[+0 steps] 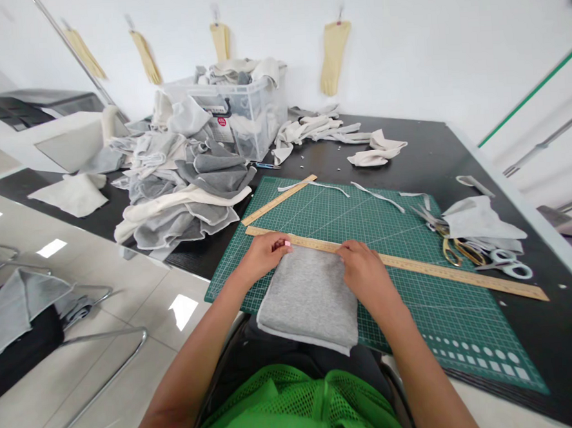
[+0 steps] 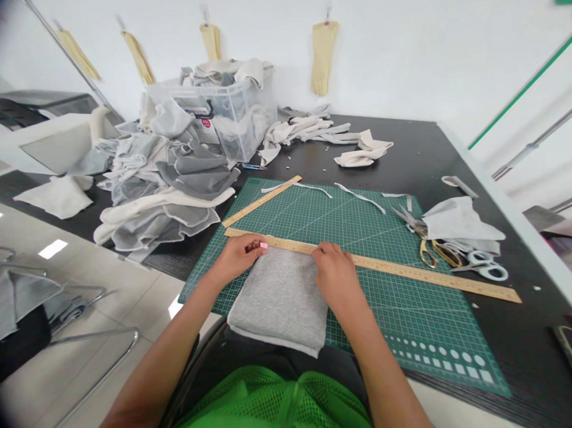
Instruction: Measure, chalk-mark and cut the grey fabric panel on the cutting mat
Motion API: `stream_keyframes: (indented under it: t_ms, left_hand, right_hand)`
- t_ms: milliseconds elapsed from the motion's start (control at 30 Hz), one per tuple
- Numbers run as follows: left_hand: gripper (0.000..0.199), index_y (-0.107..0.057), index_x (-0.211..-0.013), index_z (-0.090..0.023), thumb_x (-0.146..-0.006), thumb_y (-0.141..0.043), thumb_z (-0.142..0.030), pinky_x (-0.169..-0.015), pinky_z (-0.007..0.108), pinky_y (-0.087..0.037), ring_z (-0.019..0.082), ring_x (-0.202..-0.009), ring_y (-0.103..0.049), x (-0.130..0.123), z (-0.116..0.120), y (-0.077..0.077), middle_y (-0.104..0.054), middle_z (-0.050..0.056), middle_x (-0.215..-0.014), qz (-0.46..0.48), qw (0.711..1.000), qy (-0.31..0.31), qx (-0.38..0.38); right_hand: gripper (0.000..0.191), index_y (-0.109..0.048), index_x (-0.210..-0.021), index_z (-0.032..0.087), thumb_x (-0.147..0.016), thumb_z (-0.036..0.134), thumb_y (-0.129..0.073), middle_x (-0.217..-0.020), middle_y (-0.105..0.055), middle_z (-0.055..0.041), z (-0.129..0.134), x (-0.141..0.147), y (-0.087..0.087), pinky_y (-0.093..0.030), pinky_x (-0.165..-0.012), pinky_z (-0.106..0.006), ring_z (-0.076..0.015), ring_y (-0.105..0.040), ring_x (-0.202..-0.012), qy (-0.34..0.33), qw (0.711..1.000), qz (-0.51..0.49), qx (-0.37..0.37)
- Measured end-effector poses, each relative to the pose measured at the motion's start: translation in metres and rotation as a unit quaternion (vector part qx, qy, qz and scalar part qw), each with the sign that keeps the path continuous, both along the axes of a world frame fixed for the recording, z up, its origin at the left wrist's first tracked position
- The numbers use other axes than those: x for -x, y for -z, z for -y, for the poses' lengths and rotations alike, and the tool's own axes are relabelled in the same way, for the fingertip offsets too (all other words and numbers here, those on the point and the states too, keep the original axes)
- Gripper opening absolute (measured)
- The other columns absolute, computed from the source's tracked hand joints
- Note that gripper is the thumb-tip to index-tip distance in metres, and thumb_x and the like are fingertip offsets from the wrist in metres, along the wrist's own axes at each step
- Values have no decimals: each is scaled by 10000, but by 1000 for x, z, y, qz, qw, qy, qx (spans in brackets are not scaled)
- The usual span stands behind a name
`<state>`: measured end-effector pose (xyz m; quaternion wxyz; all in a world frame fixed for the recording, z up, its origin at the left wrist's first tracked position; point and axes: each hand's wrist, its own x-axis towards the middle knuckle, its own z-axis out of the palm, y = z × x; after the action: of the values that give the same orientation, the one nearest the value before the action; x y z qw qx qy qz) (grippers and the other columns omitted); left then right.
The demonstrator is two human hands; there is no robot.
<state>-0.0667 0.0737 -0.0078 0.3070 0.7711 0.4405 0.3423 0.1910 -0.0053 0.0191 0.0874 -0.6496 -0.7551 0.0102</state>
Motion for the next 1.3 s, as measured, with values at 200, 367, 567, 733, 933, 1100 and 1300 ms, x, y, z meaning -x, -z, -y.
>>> stream_keyframes:
  t_ms: [200, 367, 567, 733, 933, 1100, 1300]
  left_hand:
    - [102, -739, -890, -185, -885, -668, -259, -661, 238, -427, 123, -708, -600, 0, -1, 1, -674, -25, -758, -9, 1000, -3, -6]
    - [84, -744, -893, -194, -873, -686, -251, -690, 258, -441, 148, -749, -629, 0, -2, 0, -706, -13, -804, -14, 1000, 5, -14]
    - [85, -733, -837, -194, -888, -670, -222, -710, 270, -435, 158, -773, -624, 1, -3, -1, -700, 0, -802, -29, 998, 41, -37]
    - [237, -692, -1052, -205, -823, -744, -230, -678, 248, -450, 127, -703, -601, 0, -4, 7, -670, -38, -778, 18, 1000, 11, 21]
    - [411, -588, -1159, -218, -790, -769, -232, -680, 245, -465, 123, -710, -604, -1, -5, 8, -660, -57, -788, 37, 998, 15, 46]
    - [398, -616, -1188, -224, -811, -744, -233, -691, 254, -466, 129, -708, -597, -1, -3, 5, -647, -52, -776, 31, 998, 21, 43]
    - [113, -728, -941, -188, -830, -735, -212, -738, 278, -472, 150, -754, -607, -2, -2, -1, -672, -9, -805, -4, 1000, 26, -2]
  right_hand:
    - [366, -710, -1075, 179, -897, -3, -447, -1176, -660, -104, 0, 0, -1, -376, -861, -327, -235, -563, -1074, -1, 1000, 1, 3]
    - [369, -709, -1068, 176, -895, -7, -440, -1178, -659, -105, 0, 0, -1, -374, -846, -333, -235, -565, -1060, 0, 1000, 6, 5]
    - [375, -704, -1099, 178, -893, 0, -446, -1197, -653, -108, 0, 0, 0, -371, -860, -335, -242, -558, -1084, -2, 1000, 10, 6]
    - [377, -705, -1105, 178, -891, -1, -452, -1230, -647, -113, -1, 0, 1, -375, -874, -328, -244, -551, -1114, -1, 1000, 8, 6]
    - [368, -711, -1087, 180, -895, -3, -456, -1216, -657, -104, -2, 0, 1, -375, -862, -328, -237, -561, -1110, 1, 1000, 3, 6]
    - [361, -711, -1071, 183, -900, 0, -451, -1227, -658, -97, -1, 0, 2, -372, -858, -330, -236, -565, -1104, 1, 1000, 1, -1]
    - [364, -705, -1075, 186, -900, -2, -448, -1220, -657, -103, -1, 0, 3, -366, -860, -326, -239, -561, -1108, 1, 1000, 4, 1]
